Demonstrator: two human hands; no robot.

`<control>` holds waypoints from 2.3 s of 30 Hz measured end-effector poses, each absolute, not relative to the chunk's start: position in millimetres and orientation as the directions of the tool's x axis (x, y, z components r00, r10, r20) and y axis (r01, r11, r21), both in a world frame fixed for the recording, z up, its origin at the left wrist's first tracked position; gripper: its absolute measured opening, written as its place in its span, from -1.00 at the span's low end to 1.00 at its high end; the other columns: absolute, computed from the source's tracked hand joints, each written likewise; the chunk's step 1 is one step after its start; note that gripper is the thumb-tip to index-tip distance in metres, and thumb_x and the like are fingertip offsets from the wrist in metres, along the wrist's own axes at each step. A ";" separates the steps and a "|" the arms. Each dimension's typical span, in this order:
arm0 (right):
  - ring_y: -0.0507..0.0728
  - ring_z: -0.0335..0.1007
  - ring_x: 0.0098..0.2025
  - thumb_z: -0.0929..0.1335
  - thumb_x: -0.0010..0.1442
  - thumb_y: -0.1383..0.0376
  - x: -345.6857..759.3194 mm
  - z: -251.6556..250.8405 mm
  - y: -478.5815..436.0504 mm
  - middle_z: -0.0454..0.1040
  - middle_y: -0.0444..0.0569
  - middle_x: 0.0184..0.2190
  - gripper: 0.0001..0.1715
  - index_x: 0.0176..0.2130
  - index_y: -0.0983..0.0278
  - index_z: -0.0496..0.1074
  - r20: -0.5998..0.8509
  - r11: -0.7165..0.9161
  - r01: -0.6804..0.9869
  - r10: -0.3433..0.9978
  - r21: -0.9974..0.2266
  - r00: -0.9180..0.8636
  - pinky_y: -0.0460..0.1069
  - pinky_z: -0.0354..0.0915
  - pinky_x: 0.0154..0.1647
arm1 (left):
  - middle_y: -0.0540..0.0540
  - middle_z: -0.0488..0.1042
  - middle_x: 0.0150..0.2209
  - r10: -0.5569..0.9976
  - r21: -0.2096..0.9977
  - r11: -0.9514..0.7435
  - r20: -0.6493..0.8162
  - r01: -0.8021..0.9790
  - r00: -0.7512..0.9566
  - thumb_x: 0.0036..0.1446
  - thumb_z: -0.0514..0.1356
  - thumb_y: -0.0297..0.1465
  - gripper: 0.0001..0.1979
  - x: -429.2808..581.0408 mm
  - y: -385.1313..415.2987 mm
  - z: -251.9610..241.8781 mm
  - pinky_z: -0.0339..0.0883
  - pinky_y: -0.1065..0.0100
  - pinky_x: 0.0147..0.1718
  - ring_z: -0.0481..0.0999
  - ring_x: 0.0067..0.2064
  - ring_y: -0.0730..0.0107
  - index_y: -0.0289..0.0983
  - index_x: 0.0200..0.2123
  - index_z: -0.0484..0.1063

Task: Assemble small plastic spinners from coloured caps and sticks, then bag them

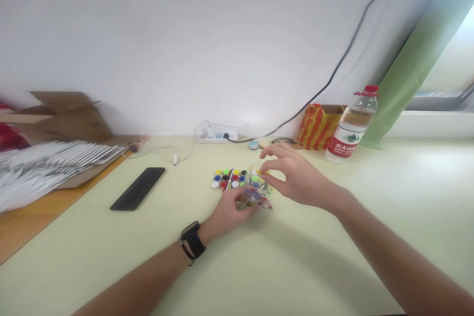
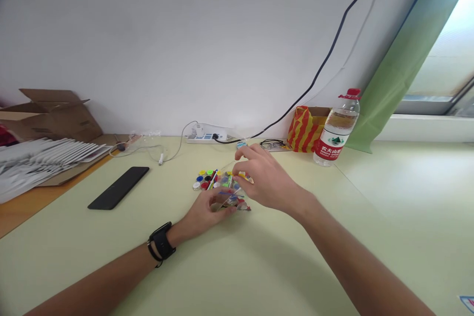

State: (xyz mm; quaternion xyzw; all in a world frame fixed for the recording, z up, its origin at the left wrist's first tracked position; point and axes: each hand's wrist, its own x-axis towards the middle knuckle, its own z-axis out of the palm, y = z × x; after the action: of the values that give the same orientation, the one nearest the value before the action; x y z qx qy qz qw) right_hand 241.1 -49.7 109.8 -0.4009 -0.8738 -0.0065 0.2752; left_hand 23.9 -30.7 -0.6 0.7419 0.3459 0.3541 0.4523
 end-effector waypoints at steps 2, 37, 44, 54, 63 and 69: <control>0.32 0.31 0.14 0.37 0.31 0.35 241.1 111.8 -46.7 0.44 0.09 0.09 -0.80 -0.26 0.19 0.63 0.430 0.673 0.721 0.707 -0.165 -0.561 0.24 0.31 0.10 | -0.22 0.67 -0.10 0.842 0.914 -0.351 0.213 0.204 0.495 0.15 0.38 -0.26 -0.58 23.6 -30.8 -1.0 0.51 0.16 -0.09 0.66 -0.09 0.05 -0.28 0.05 0.51; 0.02 0.47 -0.52 0.39 0.27 0.05 225.6 98.5 -58.6 0.54 0.01 0.00 -0.63 -0.06 0.15 0.23 -0.062 0.212 0.410 0.825 -0.887 -0.561 -0.04 0.38 -0.54 | -0.16 0.63 -0.06 0.881 0.942 -0.334 0.320 -0.021 0.350 0.44 0.03 -0.12 -0.54 31.2 -34.9 8.4 0.38 0.15 0.09 0.57 0.01 0.09 -0.29 0.08 0.56; 0.05 0.46 -0.46 0.35 0.32 0.20 239.2 96.3 -58.0 0.58 -0.05 -0.10 -0.64 0.09 0.10 0.24 0.088 0.398 0.516 0.847 -0.758 -0.524 -0.04 0.34 -0.45 | -0.19 0.54 0.12 0.892 0.953 -0.297 0.298 -0.056 0.341 0.42 0.07 -0.17 -0.61 27.6 -32.7 1.8 0.38 0.14 0.13 0.51 0.14 0.07 -0.25 0.08 0.54; 0.07 0.36 -0.44 0.29 0.36 0.27 241.8 53.7 -57.4 0.57 -0.10 -0.29 -0.79 0.00 0.12 0.35 0.388 0.529 0.561 0.849 -0.637 -0.359 -0.01 0.29 -0.37 | -0.13 0.62 -0.21 0.861 0.907 -0.417 0.375 0.055 0.344 0.22 0.32 -0.34 -0.86 23.9 -23.5 -2.8 0.46 0.24 -0.04 0.59 -0.12 0.23 -0.26 -0.19 0.60; 0.11 0.42 -0.29 0.50 0.13 0.04 249.7 38.6 -49.9 0.46 0.05 0.00 -0.29 0.17 0.16 0.30 0.448 0.437 0.400 0.891 -0.805 -0.072 0.05 0.42 -0.26 | -0.12 0.64 -0.28 0.904 0.947 -0.318 0.292 0.036 0.314 0.14 0.36 -0.32 -0.87 23.1 -19.2 -1.4 0.48 0.29 -0.19 0.59 -0.20 0.23 -0.28 -0.30 0.62; 0.11 0.41 -0.28 0.51 0.12 0.00 244.0 24.7 -38.5 0.52 -0.04 -0.31 -0.60 -0.27 0.28 0.55 0.171 0.201 0.101 0.953 -0.974 -0.251 0.03 0.36 -0.22 | -0.11 0.66 -0.30 0.935 0.977 -0.214 0.206 -0.005 0.289 0.10 0.41 -0.20 -0.74 17.8 -11.3 -2.0 0.53 0.27 -0.19 0.62 -0.23 0.22 -0.29 -0.26 0.65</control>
State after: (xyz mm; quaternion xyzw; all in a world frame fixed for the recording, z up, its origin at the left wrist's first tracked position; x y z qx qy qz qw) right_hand 244.0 -38.5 24.7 -0.4167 -0.6322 0.4752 0.4481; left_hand 17.8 -11.3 -2.0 0.6244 0.3721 0.4659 0.5046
